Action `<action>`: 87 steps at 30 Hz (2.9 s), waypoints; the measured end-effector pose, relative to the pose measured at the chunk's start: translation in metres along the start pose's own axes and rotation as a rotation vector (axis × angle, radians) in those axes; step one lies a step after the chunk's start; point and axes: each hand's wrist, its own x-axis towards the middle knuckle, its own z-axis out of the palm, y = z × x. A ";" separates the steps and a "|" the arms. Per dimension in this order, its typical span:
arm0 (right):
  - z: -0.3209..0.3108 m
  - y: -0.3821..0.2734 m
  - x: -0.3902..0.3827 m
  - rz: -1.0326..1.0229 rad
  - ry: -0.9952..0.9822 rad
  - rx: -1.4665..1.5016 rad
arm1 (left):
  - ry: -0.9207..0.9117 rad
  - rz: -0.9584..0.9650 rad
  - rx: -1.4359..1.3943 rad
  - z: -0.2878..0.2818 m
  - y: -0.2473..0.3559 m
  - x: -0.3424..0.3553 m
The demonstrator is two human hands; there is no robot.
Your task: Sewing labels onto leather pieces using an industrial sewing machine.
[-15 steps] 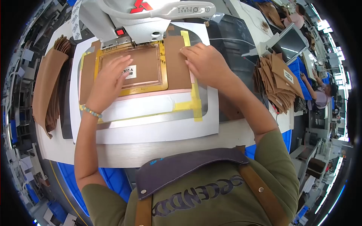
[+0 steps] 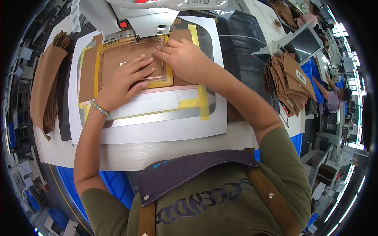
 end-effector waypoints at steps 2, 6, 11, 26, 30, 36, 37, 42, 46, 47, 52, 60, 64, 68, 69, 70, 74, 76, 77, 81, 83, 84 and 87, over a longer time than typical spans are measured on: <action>-0.001 -0.005 -0.007 -0.066 0.015 -0.040 | -0.011 0.051 0.028 0.002 -0.001 0.000; -0.016 -0.027 -0.016 -0.091 -0.085 0.011 | -0.045 0.038 -0.001 0.002 -0.002 0.000; -0.024 -0.043 -0.021 -0.111 -0.058 0.161 | -0.064 0.053 -0.033 -0.001 -0.004 0.005; -0.026 -0.053 -0.030 -0.017 -0.078 0.197 | -0.204 0.101 -0.107 -0.020 -0.019 0.018; -0.025 -0.054 -0.028 -0.012 -0.060 0.176 | -0.202 0.133 -0.022 -0.021 -0.022 0.018; -0.024 -0.052 -0.026 0.005 -0.064 0.171 | -0.209 0.129 -0.012 -0.023 -0.023 0.026; -0.023 -0.052 -0.025 0.018 -0.076 0.179 | -0.205 0.135 -0.013 -0.024 -0.024 0.028; -0.017 -0.047 -0.025 0.033 -0.021 0.109 | -0.233 0.109 -0.002 -0.030 -0.031 0.043; -0.019 -0.036 -0.028 0.080 0.019 0.150 | -0.227 0.085 -0.016 -0.030 -0.039 0.053; -0.020 -0.033 -0.030 0.105 0.044 0.191 | -0.212 0.081 -0.024 -0.029 -0.042 0.054; -0.029 -0.014 -0.032 0.224 0.077 0.212 | -0.205 -0.009 -0.015 -0.032 -0.043 0.064; -0.034 -0.006 -0.037 0.314 -0.012 0.290 | -0.267 -0.153 0.133 -0.034 -0.055 0.076; -0.031 -0.005 -0.037 0.324 0.011 0.302 | -0.048 -0.021 0.136 -0.018 -0.069 0.072; -0.026 -0.001 -0.041 0.327 0.050 0.317 | 0.015 -0.157 0.051 -0.006 -0.058 0.069; -0.027 -0.001 -0.042 0.332 0.049 0.315 | 0.013 -0.154 0.048 -0.004 -0.056 0.066; -0.029 -0.001 -0.042 0.325 0.048 0.319 | 0.039 -0.197 -0.033 -0.004 -0.056 0.063; -0.029 -0.005 -0.037 0.290 0.048 0.326 | 0.244 -0.168 0.048 -0.014 -0.089 0.026; -0.027 -0.003 -0.041 0.294 0.041 0.325 | 0.267 -0.249 0.021 -0.029 -0.094 0.015; -0.028 -0.002 -0.045 0.293 0.040 0.323 | 0.292 -0.331 0.001 -0.034 -0.096 0.012; -0.031 -0.009 -0.040 0.268 -0.018 0.366 | 0.367 -0.466 0.150 -0.049 -0.129 -0.034; -0.028 -0.013 -0.040 0.188 -0.031 0.380 | 0.308 -0.561 0.376 -0.052 -0.142 -0.051; -0.026 -0.019 -0.038 0.180 -0.033 0.386 | 0.309 -0.571 0.378 -0.053 -0.150 -0.062; -0.026 -0.041 -0.033 0.085 -0.039 0.349 | 0.305 -0.522 0.439 -0.051 -0.161 -0.073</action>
